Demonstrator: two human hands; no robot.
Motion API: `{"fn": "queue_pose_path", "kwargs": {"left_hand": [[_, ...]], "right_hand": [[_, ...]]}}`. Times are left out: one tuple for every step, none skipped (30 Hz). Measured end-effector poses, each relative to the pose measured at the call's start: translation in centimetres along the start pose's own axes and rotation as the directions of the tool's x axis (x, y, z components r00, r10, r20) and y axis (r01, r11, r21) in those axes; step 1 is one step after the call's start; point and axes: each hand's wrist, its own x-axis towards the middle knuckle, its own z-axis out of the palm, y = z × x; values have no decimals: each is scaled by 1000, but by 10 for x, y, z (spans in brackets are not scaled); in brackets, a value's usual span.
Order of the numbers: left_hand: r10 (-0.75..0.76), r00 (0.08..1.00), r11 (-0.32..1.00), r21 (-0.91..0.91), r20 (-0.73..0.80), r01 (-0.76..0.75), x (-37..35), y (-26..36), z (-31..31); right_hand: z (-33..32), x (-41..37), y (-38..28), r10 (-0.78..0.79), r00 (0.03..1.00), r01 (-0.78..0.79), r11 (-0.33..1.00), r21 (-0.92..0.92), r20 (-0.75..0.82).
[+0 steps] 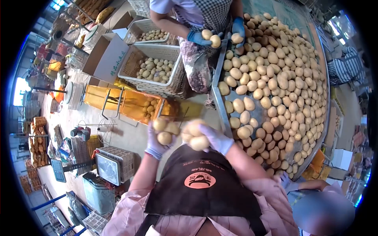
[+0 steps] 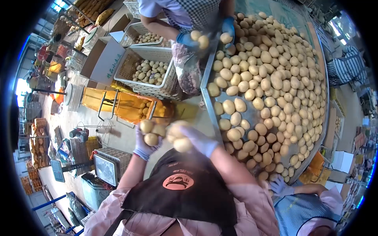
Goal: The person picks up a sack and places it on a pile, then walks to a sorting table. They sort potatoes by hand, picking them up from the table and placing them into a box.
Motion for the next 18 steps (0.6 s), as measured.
{"fn": "queue_pose_path", "kwargs": {"left_hand": [[79,996,997,3,-28,-79,-10,26,2],[135,989,990,-21,-52,-137,-1,61,-31],[176,976,984,48,-128,-171,-2,90,-41],[242,945,967,131,-218,-218,4,115,-55],[175,950,984,20,-258,-176,13,139,-74],[241,864,970,90,-442,-224,25,155,-85],[314,739,949,182,-596,-257,34,167,-95],[398,580,917,289,-711,-275,41,177,-105],[426,603,905,325,-675,-275,44,182,-120],[480,559,875,414,-676,-251,49,176,-129],[489,571,870,418,-659,-262,63,174,-160],[476,620,861,476,-624,-181,69,161,-175],[505,607,823,555,-613,-125,71,140,-167],[536,595,775,628,-599,-67,72,111,-157],[614,619,676,731,-490,-92,79,89,-153],[677,639,559,820,-366,-122,88,71,-153],[723,651,432,887,-232,-163,93,50,-148],[708,691,357,918,-145,-173,91,24,-115]], "right_hand": [[20,28,-11,20,1000,-20,998,-57,-12],[41,57,-17,40,999,-43,993,-114,-30],[60,88,-18,34,994,-43,995,-86,-108],[81,118,-14,24,980,-35,998,-56,-196],[87,157,11,-47,962,6,989,-151,-271],[77,192,34,-129,930,41,967,-252,-345],[75,206,46,-211,924,101,939,-327,-320],[73,207,55,-287,914,157,902,-402,-288],[70,194,61,-233,940,143,932,-332,-248],[67,176,64,-199,953,126,946,-299,-228],[64,158,65,-164,964,106,958,-267,-207],[50,143,67,-331,900,190,883,-428,-284],[31,132,70,-495,806,238,773,-588,-324],[14,115,71,-644,692,245,636,-732,-328],[3,92,58,-616,654,161,681,-714,-440],[-7,66,42,-582,603,85,727,-682,-545],[-24,41,38,-736,442,-20,564,-825,-514],[-40,16,40,-862,287,-164,385,-908,-417]]}}
